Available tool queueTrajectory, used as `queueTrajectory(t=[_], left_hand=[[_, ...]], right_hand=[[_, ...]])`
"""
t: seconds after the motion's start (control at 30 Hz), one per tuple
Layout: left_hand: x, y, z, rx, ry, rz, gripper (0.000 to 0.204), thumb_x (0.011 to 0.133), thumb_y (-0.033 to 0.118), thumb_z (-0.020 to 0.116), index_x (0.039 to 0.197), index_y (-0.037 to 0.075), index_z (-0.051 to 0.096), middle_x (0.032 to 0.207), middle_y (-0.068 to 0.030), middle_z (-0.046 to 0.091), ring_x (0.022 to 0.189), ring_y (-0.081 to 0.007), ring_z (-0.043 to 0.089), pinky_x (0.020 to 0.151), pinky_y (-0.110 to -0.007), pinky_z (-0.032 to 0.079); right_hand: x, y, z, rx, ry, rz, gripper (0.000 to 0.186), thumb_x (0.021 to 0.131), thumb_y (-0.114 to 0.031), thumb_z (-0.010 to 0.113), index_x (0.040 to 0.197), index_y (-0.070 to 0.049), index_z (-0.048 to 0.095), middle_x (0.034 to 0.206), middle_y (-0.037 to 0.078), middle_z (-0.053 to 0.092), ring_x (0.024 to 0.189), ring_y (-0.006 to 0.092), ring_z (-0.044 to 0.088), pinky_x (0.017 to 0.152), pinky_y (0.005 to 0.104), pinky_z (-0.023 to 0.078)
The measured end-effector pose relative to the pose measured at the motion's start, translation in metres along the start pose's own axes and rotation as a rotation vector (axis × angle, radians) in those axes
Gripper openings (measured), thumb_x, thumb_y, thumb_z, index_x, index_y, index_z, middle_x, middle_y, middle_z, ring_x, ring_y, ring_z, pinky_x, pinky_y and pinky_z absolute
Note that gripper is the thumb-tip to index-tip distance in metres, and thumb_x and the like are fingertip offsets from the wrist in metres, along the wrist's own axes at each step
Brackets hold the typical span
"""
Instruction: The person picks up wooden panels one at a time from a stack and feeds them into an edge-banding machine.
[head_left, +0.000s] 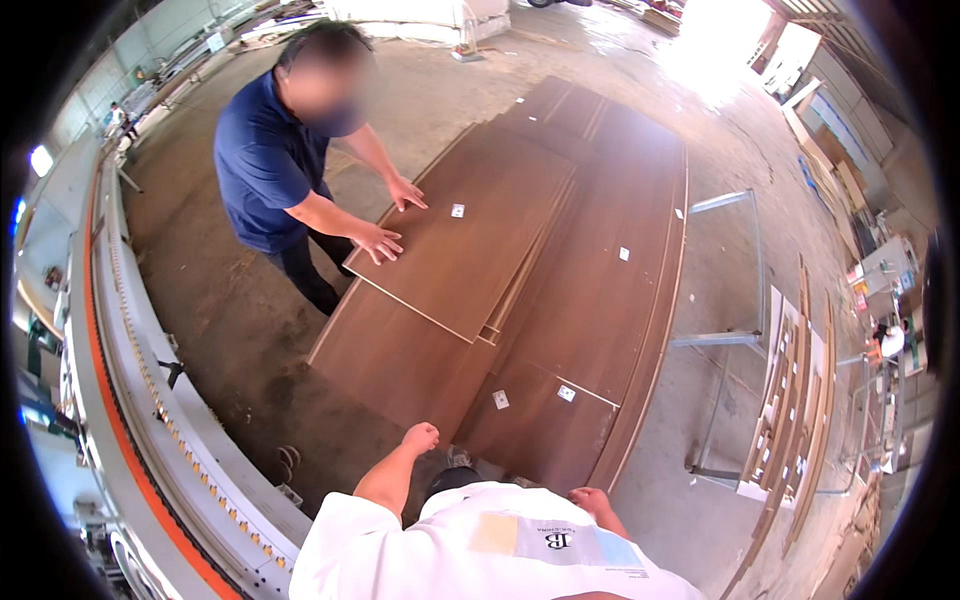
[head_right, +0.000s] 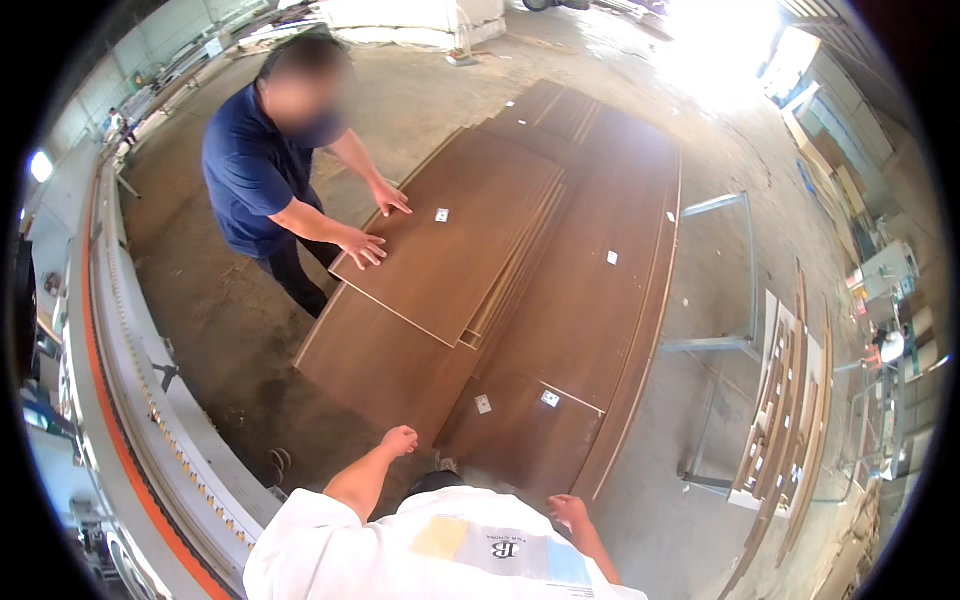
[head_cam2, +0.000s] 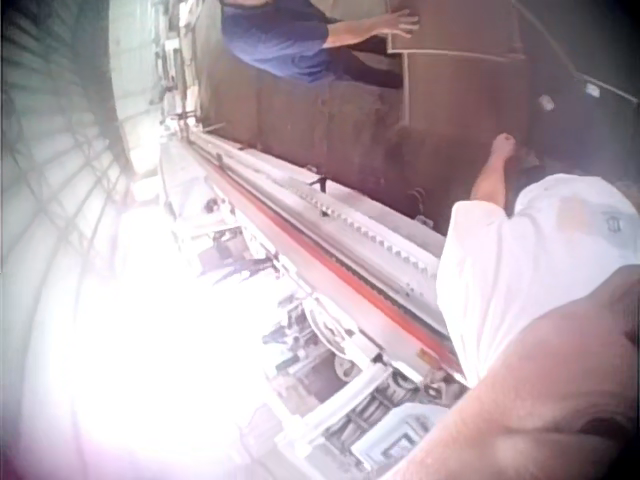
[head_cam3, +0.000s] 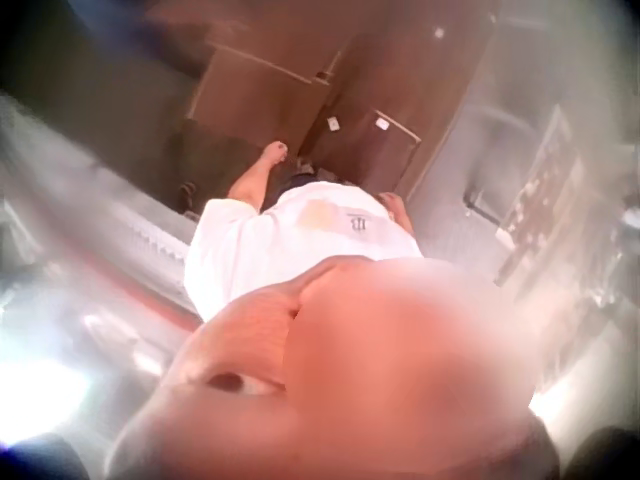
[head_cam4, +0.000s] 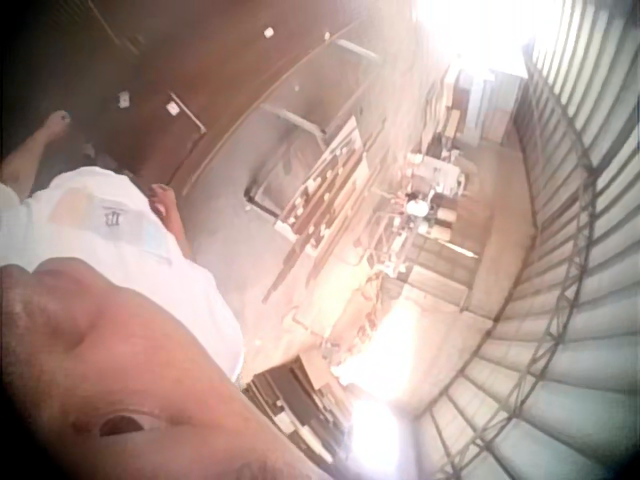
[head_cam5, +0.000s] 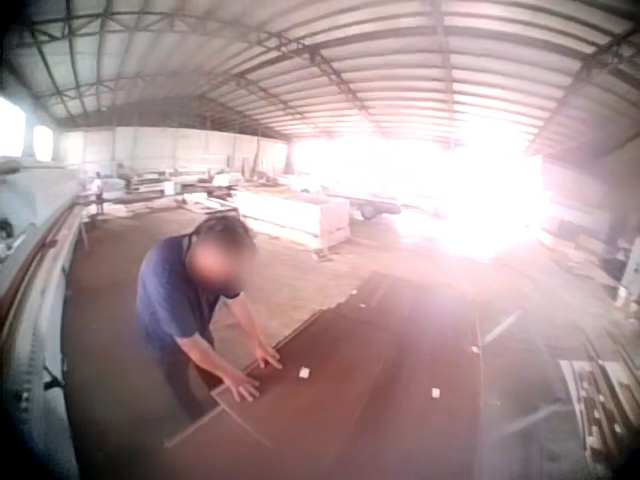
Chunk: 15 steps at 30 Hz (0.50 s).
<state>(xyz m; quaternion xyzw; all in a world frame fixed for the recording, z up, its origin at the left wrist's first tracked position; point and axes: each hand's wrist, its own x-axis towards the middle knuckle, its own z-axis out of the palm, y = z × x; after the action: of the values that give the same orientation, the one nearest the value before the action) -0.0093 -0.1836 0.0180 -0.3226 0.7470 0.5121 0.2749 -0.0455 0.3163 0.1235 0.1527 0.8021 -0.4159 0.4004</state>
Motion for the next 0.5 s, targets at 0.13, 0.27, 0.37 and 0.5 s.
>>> queueTrajectory(t=[0.13,0.27,0.37,0.5], left_hand=[[-0.033,0.022,0.015,-0.260,0.060,-0.093,0.023,0.091,0.022,0.060,0.102,0.005,0.068,0.084,-0.0060,0.071,0.066,-0.0148,0.065,0.058,-0.032,0.052],[-0.051,0.006,0.053,-0.098,-0.059,0.019,0.023,0.091,0.023,0.060,0.100,0.004,0.070,0.085,-0.0074,0.072,0.068,-0.0157,0.066,0.060,-0.031,0.053],[-0.056,-0.016,0.083,-0.082,-0.143,0.066,0.023,0.089,0.023,0.062,0.099,0.005,0.072,0.085,-0.0081,0.072,0.071,-0.0165,0.067,0.064,-0.031,0.054],[-0.057,-0.009,0.094,0.178,0.009,0.240,0.022,0.088,0.023,0.064,0.098,0.006,0.073,0.084,-0.0081,0.073,0.075,-0.0171,0.069,0.069,-0.033,0.056]], right_hand=[[0.027,0.017,-0.008,0.157,-0.071,0.092,0.021,0.093,-0.020,0.068,0.096,-0.001,0.076,0.079,0.005,0.073,0.064,0.0139,0.064,0.057,0.0292,0.051],[0.014,0.000,-0.005,0.029,-0.044,-0.019,0.022,0.091,-0.021,0.069,0.095,-0.001,0.077,0.080,0.005,0.073,0.069,0.0140,0.064,0.062,0.0299,0.051],[0.010,-0.001,-0.006,-0.095,-0.041,-0.072,0.029,0.086,-0.026,0.070,0.098,-0.001,0.078,0.087,0.009,0.075,0.078,0.0186,0.069,0.073,0.0340,0.054],[0.015,0.028,-0.013,0.008,-0.017,0.029,0.030,0.086,-0.026,0.070,0.101,0.000,0.077,0.089,0.010,0.075,0.081,0.0186,0.069,0.074,0.0327,0.054]])
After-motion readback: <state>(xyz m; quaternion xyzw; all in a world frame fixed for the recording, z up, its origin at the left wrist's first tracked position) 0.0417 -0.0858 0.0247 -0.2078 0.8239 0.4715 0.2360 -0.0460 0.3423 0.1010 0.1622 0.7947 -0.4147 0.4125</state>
